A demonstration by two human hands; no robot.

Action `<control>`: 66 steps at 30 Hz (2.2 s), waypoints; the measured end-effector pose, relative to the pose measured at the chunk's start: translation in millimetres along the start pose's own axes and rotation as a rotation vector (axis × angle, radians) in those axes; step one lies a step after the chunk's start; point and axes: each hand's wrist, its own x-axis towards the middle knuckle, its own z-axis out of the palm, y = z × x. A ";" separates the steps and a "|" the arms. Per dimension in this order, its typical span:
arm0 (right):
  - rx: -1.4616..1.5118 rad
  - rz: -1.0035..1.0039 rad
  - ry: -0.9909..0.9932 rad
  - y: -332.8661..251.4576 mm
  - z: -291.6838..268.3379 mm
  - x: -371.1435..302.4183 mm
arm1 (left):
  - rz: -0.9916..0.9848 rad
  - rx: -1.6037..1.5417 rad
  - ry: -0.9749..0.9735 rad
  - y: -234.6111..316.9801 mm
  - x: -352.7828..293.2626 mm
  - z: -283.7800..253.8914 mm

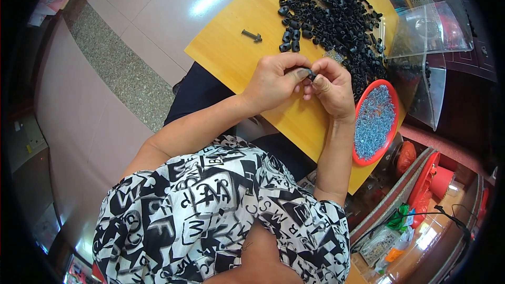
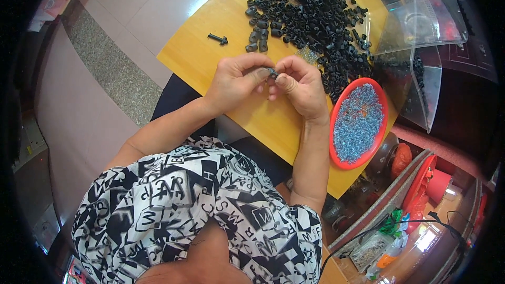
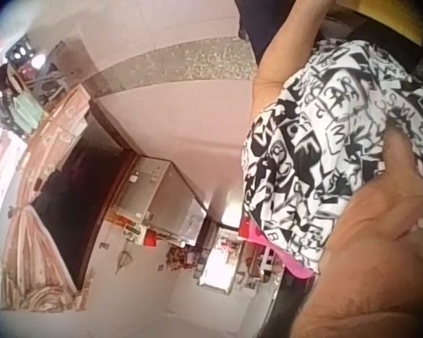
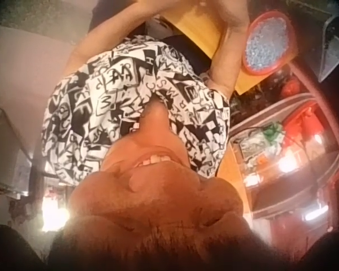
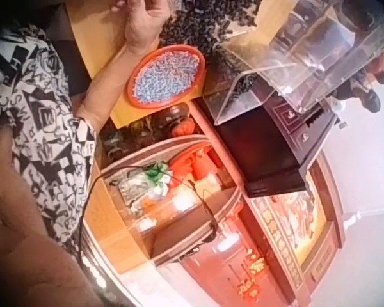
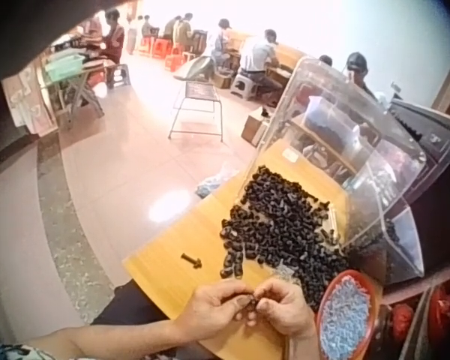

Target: The person assembles small plastic components by manually inserting pins into black plastic housings.

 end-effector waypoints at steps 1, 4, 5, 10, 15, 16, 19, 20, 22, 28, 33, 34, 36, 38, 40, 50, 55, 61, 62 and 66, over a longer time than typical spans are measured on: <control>0.018 0.020 0.006 0.3 0.8 -0.7 | -0.020 -0.024 -0.011 2.0 -1.0 0.3; 0.034 0.035 -0.003 1.3 0.6 -1.7 | -0.022 -0.035 -0.012 1.6 -2.7 1.8; 0.034 0.031 -0.016 2.0 0.1 -1.4 | -0.006 -0.022 -0.004 1.0 -3.0 2.4; 0.010 0.038 -0.026 4.2 -3.9 -1.8 | 0.121 0.182 0.058 -1.9 -3.4 4.5; 0.051 0.041 0.020 -2.5 4.0 0.3 | -0.013 0.006 -0.011 0.5 -1.2 1.4; 0.016 0.017 0.051 -5.7 5.7 1.1 | -0.072 -0.117 -0.004 0.7 0.2 1.1; -0.073 0.003 0.113 -13.6 10.1 0.6 | -0.133 -0.243 0.003 -2.0 2.6 0.2; -0.128 0.022 0.136 -15.3 11.5 0.0 | -0.136 -0.253 0.014 -2.7 2.7 -0.2; -0.158 0.010 0.163 -17.9 14.9 -1.1 | -0.156 -0.278 0.002 -1.3 3.0 -1.1; -0.453 -0.088 0.310 -16.6 25.2 -4.6 | -0.166 -0.292 -0.010 -1.4 4.5 -1.7; -0.771 -0.250 0.378 -17.8 26.1 -7.5 | -0.153 -0.236 -0.015 -2.4 3.9 0.7; -0.559 -0.106 0.371 -23.6 27.1 -8.0 | -0.146 -0.249 -0.028 -3.3 3.7 -0.6; -0.297 0.032 0.371 -30.6 27.5 -7.1 | -0.144 -0.259 -0.048 -3.1 3.3 -2.3; -0.256 0.034 0.364 -31.3 21.9 -7.7 | -0.149 -0.257 -0.050 -0.4 3.4 -3.0; -0.244 0.036 0.327 -31.5 19.6 -8.9 | -0.163 -0.272 -0.050 0.8 3.5 -2.5; -0.289 0.055 0.343 -30.8 28.9 -8.5 | -0.217 -0.296 -0.053 1.4 3.6 -2.7; -0.400 0.047 0.357 -30.1 31.4 -9.0 | -0.153 -0.207 -0.041 -0.8 2.0 -0.6; -0.369 0.040 0.322 -29.1 29.7 -9.4 | -0.115 -0.109 -0.013 1.7 0.3 2.8; -0.369 0.040 0.322 -27.8 29.1 -8.5 | -0.127 -0.153 0.000 2.8 -0.2 2.8; -0.263 0.037 0.269 -18.0 23.5 -4.7 | -0.128 -0.106 0.026 5.7 -1.9 3.0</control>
